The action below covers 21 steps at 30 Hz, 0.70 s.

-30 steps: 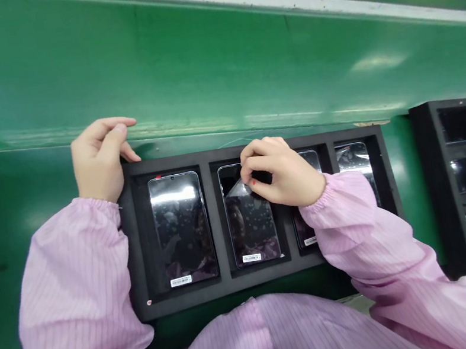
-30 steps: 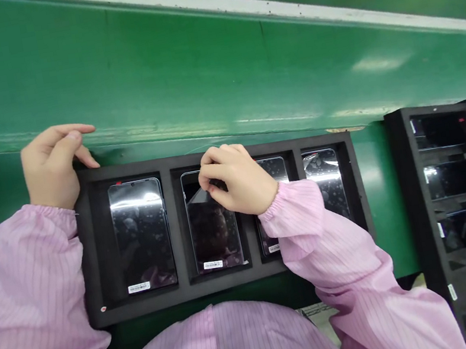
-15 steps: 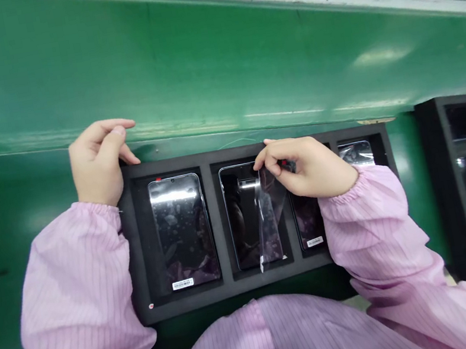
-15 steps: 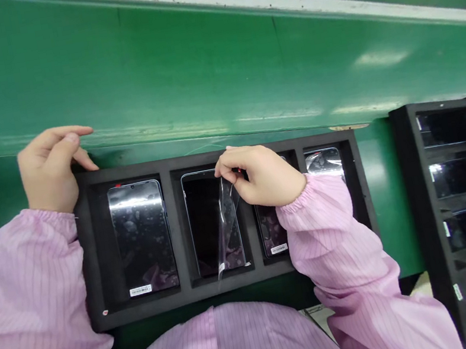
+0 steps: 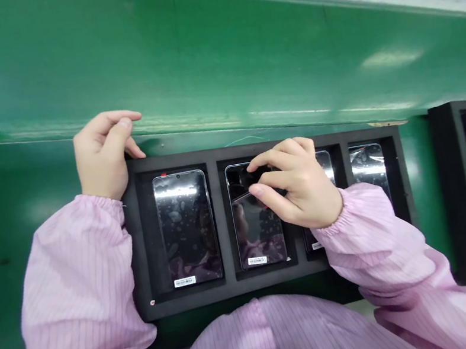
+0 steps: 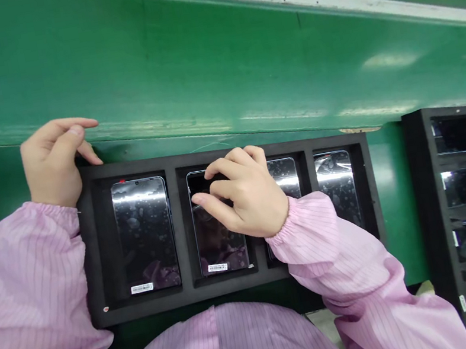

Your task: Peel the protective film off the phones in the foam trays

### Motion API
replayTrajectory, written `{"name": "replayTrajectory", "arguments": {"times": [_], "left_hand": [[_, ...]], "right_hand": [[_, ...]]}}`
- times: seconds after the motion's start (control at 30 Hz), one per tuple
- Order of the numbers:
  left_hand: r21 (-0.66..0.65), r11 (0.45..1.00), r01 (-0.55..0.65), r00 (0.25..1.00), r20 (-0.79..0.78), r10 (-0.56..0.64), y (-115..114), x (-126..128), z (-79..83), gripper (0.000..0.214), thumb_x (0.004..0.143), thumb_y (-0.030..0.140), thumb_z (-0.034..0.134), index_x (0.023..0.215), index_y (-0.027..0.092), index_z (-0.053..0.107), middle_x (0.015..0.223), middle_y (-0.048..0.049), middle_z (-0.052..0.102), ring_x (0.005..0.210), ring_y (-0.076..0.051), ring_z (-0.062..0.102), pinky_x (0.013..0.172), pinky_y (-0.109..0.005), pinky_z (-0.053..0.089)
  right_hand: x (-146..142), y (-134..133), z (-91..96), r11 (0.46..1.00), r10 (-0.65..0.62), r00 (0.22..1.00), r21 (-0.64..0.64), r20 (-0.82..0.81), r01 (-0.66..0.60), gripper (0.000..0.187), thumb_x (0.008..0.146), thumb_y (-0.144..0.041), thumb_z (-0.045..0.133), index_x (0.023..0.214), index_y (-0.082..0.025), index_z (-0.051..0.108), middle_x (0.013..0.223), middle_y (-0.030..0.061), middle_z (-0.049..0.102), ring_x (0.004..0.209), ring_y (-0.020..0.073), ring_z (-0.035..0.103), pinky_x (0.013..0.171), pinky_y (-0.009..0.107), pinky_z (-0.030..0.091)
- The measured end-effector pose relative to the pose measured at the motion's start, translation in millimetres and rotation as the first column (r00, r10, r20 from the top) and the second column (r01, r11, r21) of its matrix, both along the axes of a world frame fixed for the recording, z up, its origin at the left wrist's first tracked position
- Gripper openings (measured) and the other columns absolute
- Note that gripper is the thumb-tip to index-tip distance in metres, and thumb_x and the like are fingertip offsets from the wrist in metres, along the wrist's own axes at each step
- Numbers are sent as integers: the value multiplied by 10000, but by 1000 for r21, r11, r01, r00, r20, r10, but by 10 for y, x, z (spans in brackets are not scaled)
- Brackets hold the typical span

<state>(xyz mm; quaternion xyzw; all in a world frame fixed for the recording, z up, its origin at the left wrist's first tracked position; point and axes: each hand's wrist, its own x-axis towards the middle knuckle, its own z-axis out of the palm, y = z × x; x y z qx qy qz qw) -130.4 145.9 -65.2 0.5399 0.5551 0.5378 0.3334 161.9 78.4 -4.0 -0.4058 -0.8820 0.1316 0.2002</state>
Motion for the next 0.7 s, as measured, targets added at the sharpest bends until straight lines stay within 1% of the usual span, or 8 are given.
{"name": "replayTrajectory", "arguments": {"times": [0.1,0.2,0.27,0.33,0.47,0.57,0.63,0.7], "left_hand": [[15,1000,5,1000,-2,-5,6,-4,-8,230,875,74,557,913,135,776,439,48,535,418,-76,507,500,-193,386],[15,1000,-2,1000,2,2,7,-4,-6,243,877,56,552,912,141,777,437,52,533,413,-79,504,491,-200,378],[2,1000,-5,1000,3,5,4,-1,0,243,875,59,553,911,149,777,439,54,535,415,-84,506,491,-208,383],[-10,1000,-3,1000,2,3,1,3,5,244,874,62,552,906,153,776,441,55,536,419,-89,512,494,-218,392],[-7,1000,-2,1000,2,2,2,4,2,235,867,76,556,897,150,777,435,53,532,417,-91,509,489,-226,387],[9,1000,-4,1000,6,4,8,0,-8,223,859,101,564,903,146,778,431,50,531,418,-93,500,485,-224,381],[8,1000,-7,1000,6,7,10,-1,-13,219,854,115,567,907,145,778,430,48,532,420,-96,500,484,-224,383],[-3,1000,-8,1000,4,8,10,2,-13,217,851,121,568,905,145,777,429,48,531,421,-99,499,485,-225,388]], "right_hand": [[-56,-14,-51,999,36,999,14,-8,-35,196,920,-183,542,905,-148,735,915,37,723,788,159,533,773,357,313],[-77,-29,-67,994,97,995,-51,0,-97,374,872,-107,511,1209,-112,671,890,35,715,788,168,517,748,341,305],[-78,-34,-59,986,132,991,-102,-17,-133,316,886,-146,507,1121,-142,719,872,35,698,792,173,500,769,347,303],[-77,-34,-49,976,154,987,-149,-49,-160,243,919,-218,522,903,-173,760,846,32,678,785,168,482,789,352,300],[-68,-15,-63,970,157,983,-173,-95,-172,346,932,-326,628,628,-171,685,778,10,661,744,140,460,794,342,297],[-45,7,-100,965,180,979,-174,-96,-195,126,900,-272,674,859,-175,744,787,2,672,767,141,490,817,339,307],[-25,16,-117,957,213,974,-187,-79,-224,200,896,-222,653,1075,-186,735,807,3,669,790,147,501,841,345,312],[-9,16,-123,951,239,970,-194,-45,-243,236,900,-205,624,1102,-229,744,825,11,640,798,148,489,859,356,309]]}}
